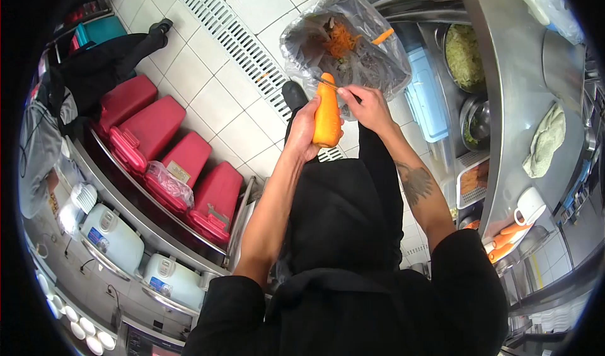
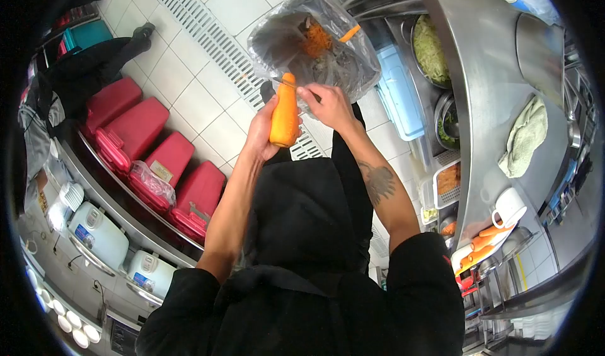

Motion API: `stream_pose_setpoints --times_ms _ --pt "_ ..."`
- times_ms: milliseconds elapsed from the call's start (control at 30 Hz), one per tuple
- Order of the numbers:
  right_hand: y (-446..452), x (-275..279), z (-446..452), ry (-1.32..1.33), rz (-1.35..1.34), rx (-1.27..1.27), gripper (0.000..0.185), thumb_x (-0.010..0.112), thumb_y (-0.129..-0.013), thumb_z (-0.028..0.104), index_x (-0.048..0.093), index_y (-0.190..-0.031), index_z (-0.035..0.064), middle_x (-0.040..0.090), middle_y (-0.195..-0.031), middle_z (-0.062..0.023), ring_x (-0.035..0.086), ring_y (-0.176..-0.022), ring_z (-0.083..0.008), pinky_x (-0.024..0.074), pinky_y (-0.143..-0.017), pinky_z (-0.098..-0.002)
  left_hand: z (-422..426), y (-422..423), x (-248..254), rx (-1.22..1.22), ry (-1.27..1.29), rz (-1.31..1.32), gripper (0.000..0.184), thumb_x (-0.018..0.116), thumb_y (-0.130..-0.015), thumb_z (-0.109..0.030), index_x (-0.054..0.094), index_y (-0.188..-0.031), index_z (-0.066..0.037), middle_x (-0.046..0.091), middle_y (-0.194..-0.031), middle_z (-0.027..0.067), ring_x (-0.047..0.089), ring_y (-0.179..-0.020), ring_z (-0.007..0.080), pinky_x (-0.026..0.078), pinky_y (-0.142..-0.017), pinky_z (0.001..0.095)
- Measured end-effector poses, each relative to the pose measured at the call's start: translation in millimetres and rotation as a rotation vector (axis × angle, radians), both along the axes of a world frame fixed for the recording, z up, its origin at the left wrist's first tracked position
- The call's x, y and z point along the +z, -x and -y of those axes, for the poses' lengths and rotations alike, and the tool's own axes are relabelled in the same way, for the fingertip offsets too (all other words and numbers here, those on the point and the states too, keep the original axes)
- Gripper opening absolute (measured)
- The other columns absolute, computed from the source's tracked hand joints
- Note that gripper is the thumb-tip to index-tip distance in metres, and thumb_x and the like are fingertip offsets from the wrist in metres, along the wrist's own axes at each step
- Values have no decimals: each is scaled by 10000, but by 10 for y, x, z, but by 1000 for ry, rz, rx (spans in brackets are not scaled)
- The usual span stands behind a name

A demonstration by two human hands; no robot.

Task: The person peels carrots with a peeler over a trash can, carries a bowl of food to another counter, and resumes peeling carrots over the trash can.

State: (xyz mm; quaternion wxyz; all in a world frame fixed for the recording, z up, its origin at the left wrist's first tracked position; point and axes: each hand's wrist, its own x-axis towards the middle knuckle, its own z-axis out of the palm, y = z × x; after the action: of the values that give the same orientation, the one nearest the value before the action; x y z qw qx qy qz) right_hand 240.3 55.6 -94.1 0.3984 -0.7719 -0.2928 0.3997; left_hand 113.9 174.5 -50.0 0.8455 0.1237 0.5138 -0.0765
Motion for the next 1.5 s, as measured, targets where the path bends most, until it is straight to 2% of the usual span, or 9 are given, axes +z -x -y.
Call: stream_pose_setpoints --times_ms 167,267,400,567,833,1100,1300,1333,1500 --pt "155 -306 -122 -74 144 -48 305 582 -933 353 681 -900 66 671 -841 -194 639 -803 -416 512 -670 -467 -60 58 -140 16 -48 -64 439 397 -1012 -420 504 -1154 -19 608 -940 120 626 -771 221 558 -625 374" --pt "81 -597 -106 394 128 -26 456 513 -930 489 679 -902 65 665 -869 -217 628 -850 -448 499 -728 -509 -61 84 -97 -86 -30 -53 453 426 -998 -434 510 -1167 -23 612 -944 114 634 -770 213 562 -604 360" --pt "-76 -854 40 443 -28 -116 486 498 -939 480 663 -882 27 653 -855 -252 625 -903 -438 489 -776 -468 72 22 88 -75 -22 -11 384 456 -994 -387 498 -1145 -36 603 -917 125 638 -746 233 558 -611 389" --pt "-112 -221 169 297 -130 -135 426 528 -951 419 665 -950 15 647 -778 -204 637 -832 -416 487 -725 -436 70 51 -175 82 -41 31 440 486 -985 -407 494 -1191 -19 588 -988 109 627 -862 240 555 -713 397" --pt "155 729 237 27 258 68 296 664 -891 312 697 -966 28 666 -822 -131 650 -700 -331 513 -611 -386 16 -137 -410 305 -112 -124 407 376 -1030 -386 492 -1154 -16 588 -973 131 615 -831 265 537 -726 425" --pt "105 366 157 -90 244 -3 313 661 -890 335 698 -909 25 668 -759 -152 664 -698 -331 519 -602 -376 59 -101 -369 257 -131 -160 422 316 -1037 -394 483 -1142 -21 590 -935 148 610 -790 287 530 -679 447" --pt "-132 38 228 187 -183 -112 332 630 -919 335 693 -957 11 657 -768 -207 679 -740 -325 499 -643 -356 148 -98 -124 202 -91 -139 430 334 -1038 -390 495 -1137 -4 599 -927 145 617 -744 262 534 -668 393" --pt "-120 184 222 155 -198 -89 336 628 -933 303 684 -987 -24 713 -846 -130 656 -740 -186 501 -709 -308 132 -39 -206 186 -117 -159 436 328 -1038 -394 497 -1131 -2 599 -921 142 616 -746 256 533 -669 395" --pt "75 519 231 -40 -185 72 287 659 -900 291 698 -939 9 691 -842 -164 677 -774 -316 514 -693 -358 25 -78 -280 153 -160 -155 433 322 -1041 -390 504 -1109 -3 597 -886 123 610 -769 242 525 -697 395"
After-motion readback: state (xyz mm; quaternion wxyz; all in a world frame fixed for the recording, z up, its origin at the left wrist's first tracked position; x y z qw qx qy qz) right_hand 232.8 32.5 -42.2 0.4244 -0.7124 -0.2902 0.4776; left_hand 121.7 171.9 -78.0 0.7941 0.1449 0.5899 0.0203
